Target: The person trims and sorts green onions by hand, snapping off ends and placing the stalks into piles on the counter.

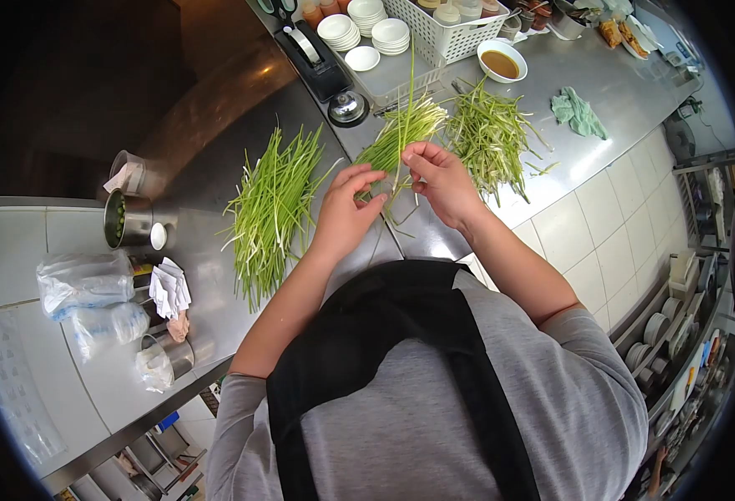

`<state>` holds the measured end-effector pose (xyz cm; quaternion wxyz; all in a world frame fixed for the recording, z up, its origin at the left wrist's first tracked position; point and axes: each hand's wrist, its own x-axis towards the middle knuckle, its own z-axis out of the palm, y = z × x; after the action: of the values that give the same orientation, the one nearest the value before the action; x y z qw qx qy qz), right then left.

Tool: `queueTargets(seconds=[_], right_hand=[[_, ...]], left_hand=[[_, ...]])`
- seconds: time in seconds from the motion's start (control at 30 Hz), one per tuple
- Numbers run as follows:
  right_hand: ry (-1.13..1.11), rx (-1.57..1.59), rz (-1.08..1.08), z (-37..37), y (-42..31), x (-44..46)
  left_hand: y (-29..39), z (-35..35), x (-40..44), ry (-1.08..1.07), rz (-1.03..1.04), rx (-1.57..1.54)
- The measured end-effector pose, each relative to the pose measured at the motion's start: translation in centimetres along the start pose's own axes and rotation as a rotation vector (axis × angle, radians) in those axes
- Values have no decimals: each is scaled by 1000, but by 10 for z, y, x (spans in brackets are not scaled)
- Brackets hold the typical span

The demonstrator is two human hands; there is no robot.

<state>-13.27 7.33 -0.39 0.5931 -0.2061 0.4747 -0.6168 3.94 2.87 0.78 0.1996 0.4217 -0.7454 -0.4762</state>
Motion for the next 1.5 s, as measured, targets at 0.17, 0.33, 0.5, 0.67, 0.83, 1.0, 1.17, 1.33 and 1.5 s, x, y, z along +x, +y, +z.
queueTargets(seconds=[0.17,0.33,0.5,0.67,0.83,1.0,1.17,1.33,1.5], right_hand=[[-87,52,55,5,7,-1],[-72,-8,13,11,13,-1],[-67,14,-31,8,14,1],[112,189,-39,4,12,2],[86,-22,-68,-5,11,0],[-297,-393,-136,1,23,-8],[-306,-220,0,10,31,-16],[55,132,23,-24,23,6],[232,-859,-448,-46,-24,15]], left_hand=[[-1,4,8,156,234,-150],[3,4,12,122,7,-274],[5,2,10,177,-115,-636],[-1,-10,11,380,-55,-1124],[-2,-25,13,318,-71,-1084],[9,-13,22,-24,-101,-1041],[12,-14,23,-153,-37,-1225],[20,-22,11,-175,8,-1196],[11,-31,2,-295,43,-1210]])
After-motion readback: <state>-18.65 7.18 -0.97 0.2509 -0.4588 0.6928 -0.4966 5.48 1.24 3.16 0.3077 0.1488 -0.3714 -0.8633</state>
